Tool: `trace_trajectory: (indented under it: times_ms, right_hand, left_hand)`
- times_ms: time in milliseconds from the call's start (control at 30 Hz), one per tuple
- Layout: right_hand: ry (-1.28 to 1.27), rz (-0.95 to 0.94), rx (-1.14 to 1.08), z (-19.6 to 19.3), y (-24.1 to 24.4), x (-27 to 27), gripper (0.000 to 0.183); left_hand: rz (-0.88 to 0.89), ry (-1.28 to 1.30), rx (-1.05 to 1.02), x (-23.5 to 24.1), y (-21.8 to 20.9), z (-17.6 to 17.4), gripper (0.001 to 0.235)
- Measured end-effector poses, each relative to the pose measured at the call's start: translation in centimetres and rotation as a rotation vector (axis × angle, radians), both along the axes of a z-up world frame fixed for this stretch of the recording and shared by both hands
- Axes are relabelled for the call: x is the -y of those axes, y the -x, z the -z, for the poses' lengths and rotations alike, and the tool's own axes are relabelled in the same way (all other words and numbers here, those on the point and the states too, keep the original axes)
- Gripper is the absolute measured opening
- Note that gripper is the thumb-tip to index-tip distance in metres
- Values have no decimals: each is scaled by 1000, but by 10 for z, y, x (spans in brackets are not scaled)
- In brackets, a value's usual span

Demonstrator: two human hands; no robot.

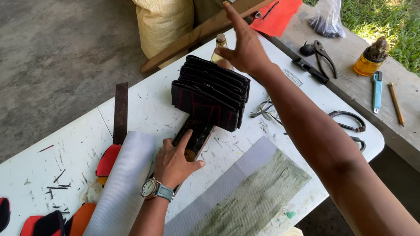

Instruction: The person applies a yellowish adhesive from a small jar onto a gray fabric sheet using a brush. They spread the glue evenly across the fabric surface while seated at a white table with leather pieces and tools nearby.

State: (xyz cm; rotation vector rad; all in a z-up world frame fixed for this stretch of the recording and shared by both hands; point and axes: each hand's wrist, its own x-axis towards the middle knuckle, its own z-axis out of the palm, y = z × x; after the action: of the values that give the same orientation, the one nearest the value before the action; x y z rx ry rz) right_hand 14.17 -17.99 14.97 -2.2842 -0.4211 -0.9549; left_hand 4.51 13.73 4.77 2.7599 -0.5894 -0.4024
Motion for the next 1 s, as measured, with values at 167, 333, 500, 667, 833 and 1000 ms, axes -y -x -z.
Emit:
trace_trajectory:
  times_ms: [167, 333, 500, 667, 833, 1000]
  right_hand:
    - [-92, 83, -292, 21, -35, -5, 87]
    - [-129, 143, -248, 24, -38, -2, 68]
    - [-286, 168, -315, 15, -31, 15, 70]
    - [-301, 229, -210, 9, -32, 64, 70]
    - [-262, 294, -78, -8, -31, 131, 65]
    - [-243, 384, -31, -14, -21, 178, 62]
  left_hand:
    - [-6, 142, -10, 4, -4, 8, 78]
    - [-23, 180, 0, 6, -5, 12, 73]
    - [-8, 186, -6, 14, -10, 14, 73]
    - [-1, 188, -12, 23, -13, 11, 74]
    - [12, 230, 59, 36, -17, 20, 72]
    - [21, 195, 9, 59, -19, 21, 73]
